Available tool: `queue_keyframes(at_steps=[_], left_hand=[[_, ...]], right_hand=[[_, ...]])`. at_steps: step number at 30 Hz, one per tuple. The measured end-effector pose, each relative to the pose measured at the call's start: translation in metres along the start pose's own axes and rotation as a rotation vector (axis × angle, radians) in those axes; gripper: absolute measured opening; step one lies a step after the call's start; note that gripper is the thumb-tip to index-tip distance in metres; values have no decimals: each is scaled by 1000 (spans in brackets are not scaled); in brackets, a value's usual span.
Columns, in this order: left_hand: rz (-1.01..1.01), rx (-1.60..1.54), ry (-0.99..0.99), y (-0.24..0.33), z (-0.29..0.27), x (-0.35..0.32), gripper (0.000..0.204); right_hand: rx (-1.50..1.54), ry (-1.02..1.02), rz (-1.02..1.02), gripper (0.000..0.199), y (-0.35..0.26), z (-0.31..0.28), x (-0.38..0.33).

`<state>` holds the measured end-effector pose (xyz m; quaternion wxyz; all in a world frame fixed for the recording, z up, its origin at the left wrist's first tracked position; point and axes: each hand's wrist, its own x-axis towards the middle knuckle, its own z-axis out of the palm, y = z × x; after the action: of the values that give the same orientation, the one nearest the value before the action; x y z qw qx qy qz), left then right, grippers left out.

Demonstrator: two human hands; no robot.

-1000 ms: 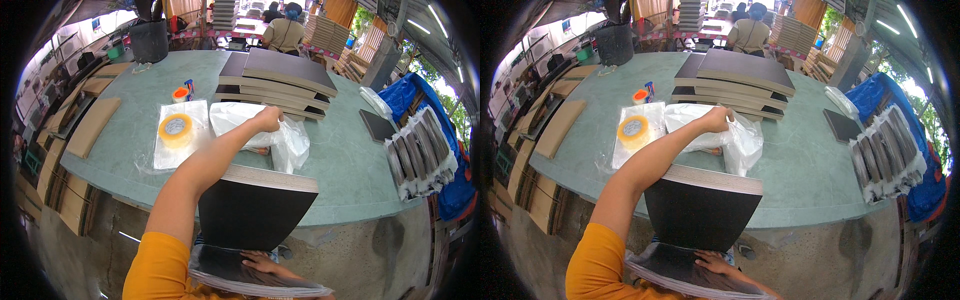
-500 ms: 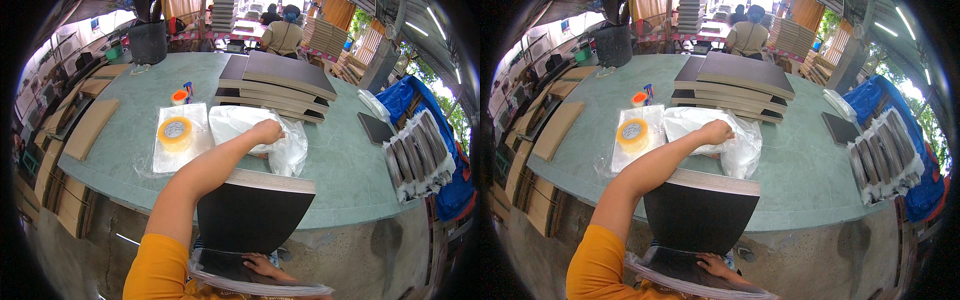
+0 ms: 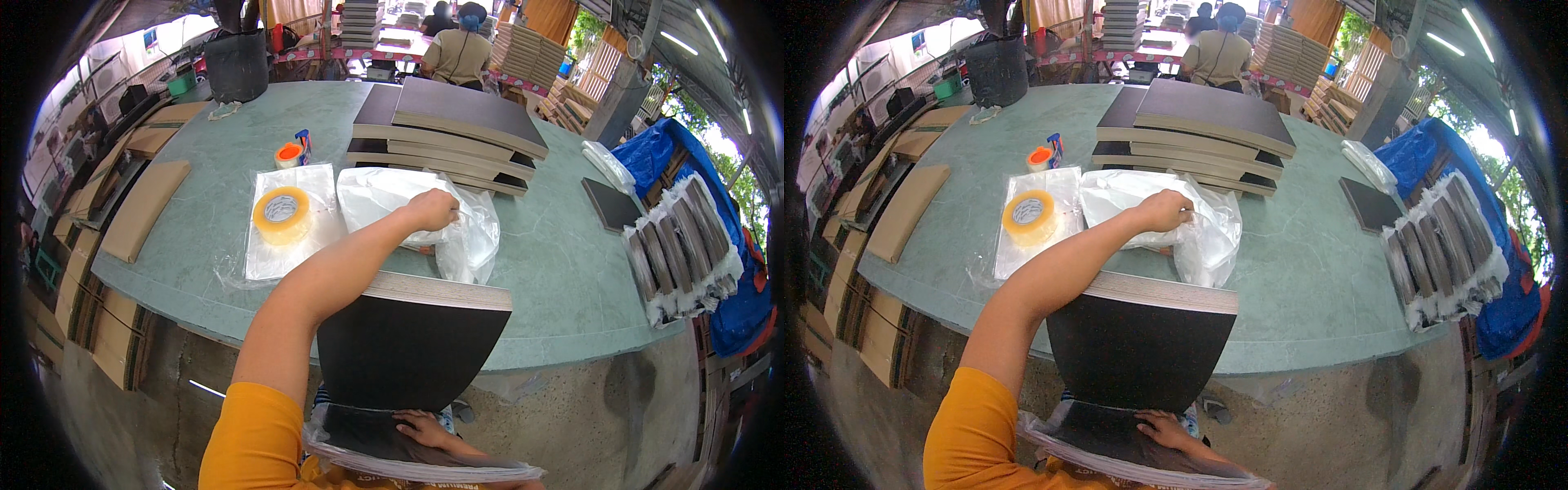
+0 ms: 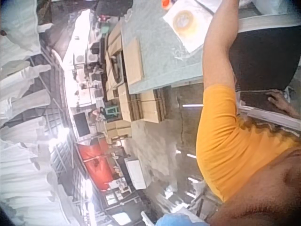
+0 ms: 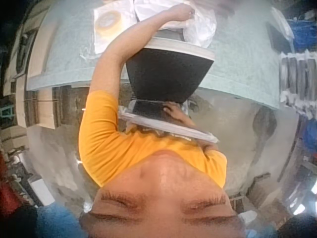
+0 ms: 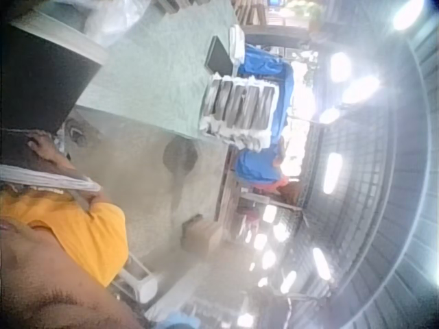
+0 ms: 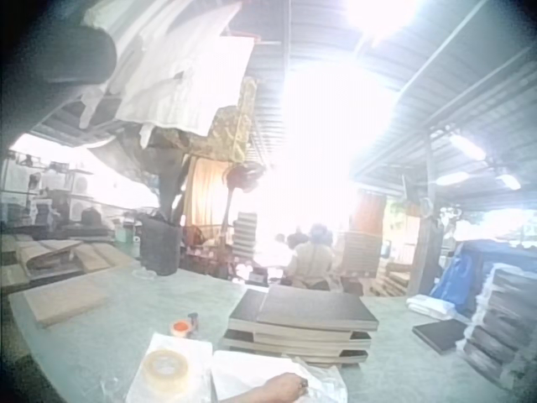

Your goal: The person wraps individual black panels in plastic bags, adds a white protective sheet, and stacks them.

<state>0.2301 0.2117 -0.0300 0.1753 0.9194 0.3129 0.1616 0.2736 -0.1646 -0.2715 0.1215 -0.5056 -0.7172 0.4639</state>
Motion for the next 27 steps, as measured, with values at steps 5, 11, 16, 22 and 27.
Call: queue_keyframes(at_steps=[5,11,16,22,27], left_hand=[[-25,-20,-74,7,-6,-3,35],[-40,7,-130,19,-12,-7,63],[-44,39,-172,20,-13,-10,67],[-35,43,-153,16,-8,-7,66],[-43,30,-186,18,-11,-8,61]], right_hand=[[3,-32,7,40,3,1,1],[-1,-62,40,43,1,-1,1],[-8,-72,47,42,-1,-3,1],[10,-77,25,43,2,-3,2],[1,-58,17,42,4,-1,1]])
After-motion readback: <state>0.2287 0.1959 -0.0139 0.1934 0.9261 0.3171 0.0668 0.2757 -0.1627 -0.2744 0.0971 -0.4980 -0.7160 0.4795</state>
